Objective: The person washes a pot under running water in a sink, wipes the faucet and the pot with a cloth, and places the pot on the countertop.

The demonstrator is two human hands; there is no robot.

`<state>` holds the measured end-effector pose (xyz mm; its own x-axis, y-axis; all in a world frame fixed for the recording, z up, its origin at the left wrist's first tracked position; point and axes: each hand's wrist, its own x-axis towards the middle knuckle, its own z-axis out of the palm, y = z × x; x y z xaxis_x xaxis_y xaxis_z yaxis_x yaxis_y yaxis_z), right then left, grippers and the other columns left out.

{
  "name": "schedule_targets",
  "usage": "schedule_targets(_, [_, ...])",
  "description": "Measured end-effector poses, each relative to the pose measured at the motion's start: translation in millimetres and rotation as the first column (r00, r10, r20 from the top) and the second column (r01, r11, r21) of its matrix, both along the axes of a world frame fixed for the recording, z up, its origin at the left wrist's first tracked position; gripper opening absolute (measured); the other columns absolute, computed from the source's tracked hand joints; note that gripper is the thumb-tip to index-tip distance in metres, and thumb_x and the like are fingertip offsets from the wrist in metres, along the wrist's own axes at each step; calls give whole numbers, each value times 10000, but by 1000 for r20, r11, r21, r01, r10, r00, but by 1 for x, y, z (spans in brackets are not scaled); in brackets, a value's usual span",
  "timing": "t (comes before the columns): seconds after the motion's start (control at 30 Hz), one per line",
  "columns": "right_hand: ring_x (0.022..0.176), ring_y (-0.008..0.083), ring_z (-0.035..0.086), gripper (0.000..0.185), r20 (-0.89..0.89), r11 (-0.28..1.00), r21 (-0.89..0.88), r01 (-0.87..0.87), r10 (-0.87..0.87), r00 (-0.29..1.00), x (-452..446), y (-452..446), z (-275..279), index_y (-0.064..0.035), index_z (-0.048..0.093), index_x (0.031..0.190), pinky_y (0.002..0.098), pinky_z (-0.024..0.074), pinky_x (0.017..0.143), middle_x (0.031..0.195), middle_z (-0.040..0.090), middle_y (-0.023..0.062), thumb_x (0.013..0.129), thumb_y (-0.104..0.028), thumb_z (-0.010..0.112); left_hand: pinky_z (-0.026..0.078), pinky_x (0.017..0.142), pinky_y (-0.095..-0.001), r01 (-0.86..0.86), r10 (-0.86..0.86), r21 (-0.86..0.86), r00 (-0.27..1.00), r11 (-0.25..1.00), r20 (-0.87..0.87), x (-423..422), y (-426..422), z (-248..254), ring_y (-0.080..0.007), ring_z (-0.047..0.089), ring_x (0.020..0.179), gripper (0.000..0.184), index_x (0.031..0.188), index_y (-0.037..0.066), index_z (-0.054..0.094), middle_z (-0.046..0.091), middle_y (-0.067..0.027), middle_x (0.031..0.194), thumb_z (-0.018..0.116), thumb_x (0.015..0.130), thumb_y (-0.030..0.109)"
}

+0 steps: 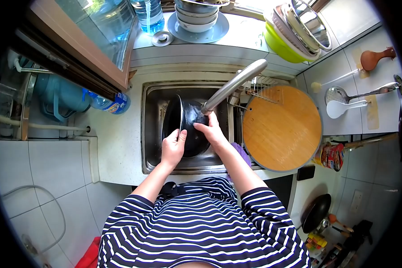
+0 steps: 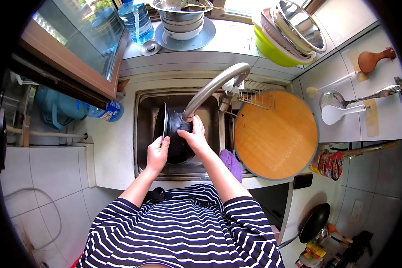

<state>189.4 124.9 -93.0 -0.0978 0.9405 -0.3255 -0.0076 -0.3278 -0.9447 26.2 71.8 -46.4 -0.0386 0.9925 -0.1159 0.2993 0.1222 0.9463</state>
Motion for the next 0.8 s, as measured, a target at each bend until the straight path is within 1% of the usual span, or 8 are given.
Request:
schedule_targets(0.07, [1392, 305, 99, 785, 133, 1000, 16, 10, -12, 991, -2, -3, 12, -91, 358, 1362, 376, 110, 1118, 1483, 166, 192, 667, -253, 685, 376, 550, -237, -2, 2, 5, 1000, 1000, 20, 3, -1, -5, -47, 397, 637, 379, 816, -22, 571, 495, 15, 634, 514, 945, 329])
schedule_targets(0.13, [1391, 306, 107, 758, -52, 999, -36, 9, -11, 999, 3, -1, 4, -94, 374, 1352, 374, 111, 1117, 1483, 167, 195, 668, -233, 670, 363, 539, -239, -1, 1, 2, 1000, 1000, 12, 4, 0, 5, -48, 384, 628, 382, 805, -20, 567, 476, 19, 623, 515, 944, 333])
schedule_targets(0.27, [1384, 308, 131, 701, -51, 999, -28, 46, -47, 998, -1, -4, 4, -83, 409, 1317, 369, 120, 1112, 1473, 189, 195, 658, -173, 630, 334, 516, -245, -10, 9, 18, 999, 1000, 37, 6, 0, 0, -50, 349, 611, 391, 772, -12, 545, 427, 31, 604, 518, 942, 339])
schedule_targets(0.37, [1212, 216, 338, 621, -125, 999, -6, 35, -35, 991, 3, -3, 1, -77, 404, 1310, 302, 246, 1026, 1293, 392, 98, 711, -70, 567, 326, 512, -249, -5, 5, 9, 1000, 1000, 30, 4, 0, 3, -50, 341, 609, 389, 766, -8, 540, 406, 35, 602, 520, 941, 339])
schedule_targets(0.47, [1253, 231, 351, 534, -166, 999, -34, 13, -18, 986, 8, 2, 8, -55, 459, 1253, 295, 255, 1040, 1317, 414, 123, 727, -99, 542, 351, 498, -313, 17, -17, 12, 999, 1000, -33, -3, 6, 0, -125, 347, 547, 411, 725, -8, 519, 403, -117, 555, 526, 929, 348])
schedule_targets(0.63, [1215, 279, 450, 502, 164, 997, 72, -19, 7, 986, 12, 32, -8, -33, 490, 1240, 354, 331, 1013, 1263, 511, 163, 814, -286, 571, 353, 547, -229, 241, -233, -40, 961, 970, 146, -32, 25, 11, -48, 375, 636, 405, 756, -12, 566, 450, 63, 627, 556, 919, 358])
schedule_targets(0.73, [1297, 276, 355, 614, 115, 987, 82, -139, 129, 985, 24, 43, -3, -51, 432, 1312, 365, 286, 1050, 1369, 413, 167, 800, -331, 625, 421, 611, -211, 389, -315, -192, 891, 901, 327, -44, 43, 28, -37, 472, 677, 333, 872, -41, 640, 576, 67, 740, 596, 903, 288])
schedule_targets(0.8, [1270, 214, 354, 654, 1, 959, 71, -275, 275, 961, 35, 51, 3, -68, 364, 1368, 321, 269, 1048, 1341, 416, 104, 817, -287, 640, 425, 606, -217, 488, -427, -294, 869, 821, 251, -54, 58, 31, -36, 480, 664, 317, 866, -36, 660, 587, 51, 714, 628, 875, 279])
